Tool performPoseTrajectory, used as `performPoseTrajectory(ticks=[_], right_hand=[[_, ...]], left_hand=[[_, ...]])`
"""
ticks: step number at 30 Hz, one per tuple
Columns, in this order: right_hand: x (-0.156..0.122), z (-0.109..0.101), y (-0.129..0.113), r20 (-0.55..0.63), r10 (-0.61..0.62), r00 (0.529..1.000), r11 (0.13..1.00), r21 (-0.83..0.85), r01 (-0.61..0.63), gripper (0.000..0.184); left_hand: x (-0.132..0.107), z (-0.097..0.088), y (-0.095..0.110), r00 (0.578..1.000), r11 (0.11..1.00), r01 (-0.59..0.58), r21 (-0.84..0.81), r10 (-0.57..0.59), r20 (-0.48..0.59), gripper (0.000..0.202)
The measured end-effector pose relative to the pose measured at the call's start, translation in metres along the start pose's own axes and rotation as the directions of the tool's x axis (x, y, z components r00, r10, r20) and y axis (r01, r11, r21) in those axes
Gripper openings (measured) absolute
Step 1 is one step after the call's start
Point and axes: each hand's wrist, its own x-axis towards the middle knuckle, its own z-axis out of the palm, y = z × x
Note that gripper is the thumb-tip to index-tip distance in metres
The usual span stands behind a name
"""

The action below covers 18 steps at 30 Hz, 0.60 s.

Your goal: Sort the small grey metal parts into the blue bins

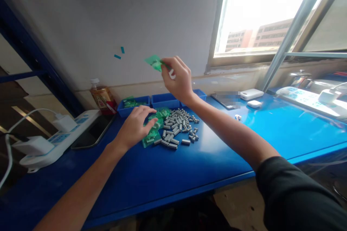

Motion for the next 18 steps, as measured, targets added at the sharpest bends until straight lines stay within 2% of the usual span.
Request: performPoseTrajectory(ticks=[1, 3, 4, 6, 7, 8, 9, 10, 13, 16, 18], right_hand=[[0.009, 0.009, 0.002, 0.051, -0.065, 0.997, 0.993, -0.096, 0.069, 0.025], [0.014, 0.026, 0.01, 0.291, -0.124, 0.949, 0.956, -0.221, 0.193, 0.027], [0.01, 0.032, 0.016, 0.438, -0.104, 0.893, 0.938, -0.254, 0.234, 0.031], [-0.007, 0.04, 0.03, 0.696, 0.008, 0.718, 0.92, -0.286, 0.268, 0.042], [-0.019, 0.041, 0.038, 0.775, 0.069, 0.628, 0.917, -0.298, 0.267, 0.046], [-0.03, 0.041, 0.045, 0.822, 0.109, 0.56, 0.915, -0.303, 0.267, 0.047], [-0.04, 0.039, 0.052, 0.845, 0.124, 0.52, 0.913, -0.303, 0.274, 0.046], [-0.049, 0.037, 0.057, 0.854, 0.118, 0.506, 0.91, -0.298, 0.29, 0.045], [-0.066, 0.032, 0.062, 0.859, 0.065, 0.509, 0.882, -0.288, 0.372, 0.04], [-0.073, 0.036, 0.058, 0.874, 0.098, 0.476, 0.865, -0.311, 0.393, 0.036], [-0.075, 0.04, 0.055, 0.874, 0.112, 0.474, 0.854, -0.328, 0.404, 0.03]], left_hand=[[-0.002, 0.005, -0.009, 0.997, 0.998, 0.059, 0.01, -0.06, 0.046, 0.03], [-0.006, 0.016, -0.027, 0.976, 0.987, 0.155, 0.032, -0.158, 0.149, 0.032], [-0.009, 0.021, -0.034, 0.961, 0.982, 0.186, 0.04, -0.191, 0.2, 0.033], [-0.012, 0.031, -0.043, 0.929, 0.972, 0.231, 0.047, -0.235, 0.287, 0.035], [-0.013, 0.035, -0.045, 0.915, 0.967, 0.25, 0.049, -0.253, 0.316, 0.037], [-0.014, 0.037, -0.046, 0.903, 0.962, 0.268, 0.052, -0.269, 0.334, 0.04], [-0.014, 0.038, -0.045, 0.895, 0.957, 0.284, 0.056, -0.286, 0.343, 0.042], [-0.013, 0.038, -0.043, 0.889, 0.953, 0.298, 0.06, -0.3, 0.345, 0.045], [-0.011, 0.036, -0.035, 0.889, 0.944, 0.326, 0.052, -0.325, 0.323, 0.046], [-0.009, 0.032, -0.032, 0.9, 0.931, 0.363, 0.026, -0.358, 0.249, 0.049], [-0.008, 0.03, -0.033, 0.899, 0.916, 0.4, 0.006, -0.394, 0.19, 0.056]])
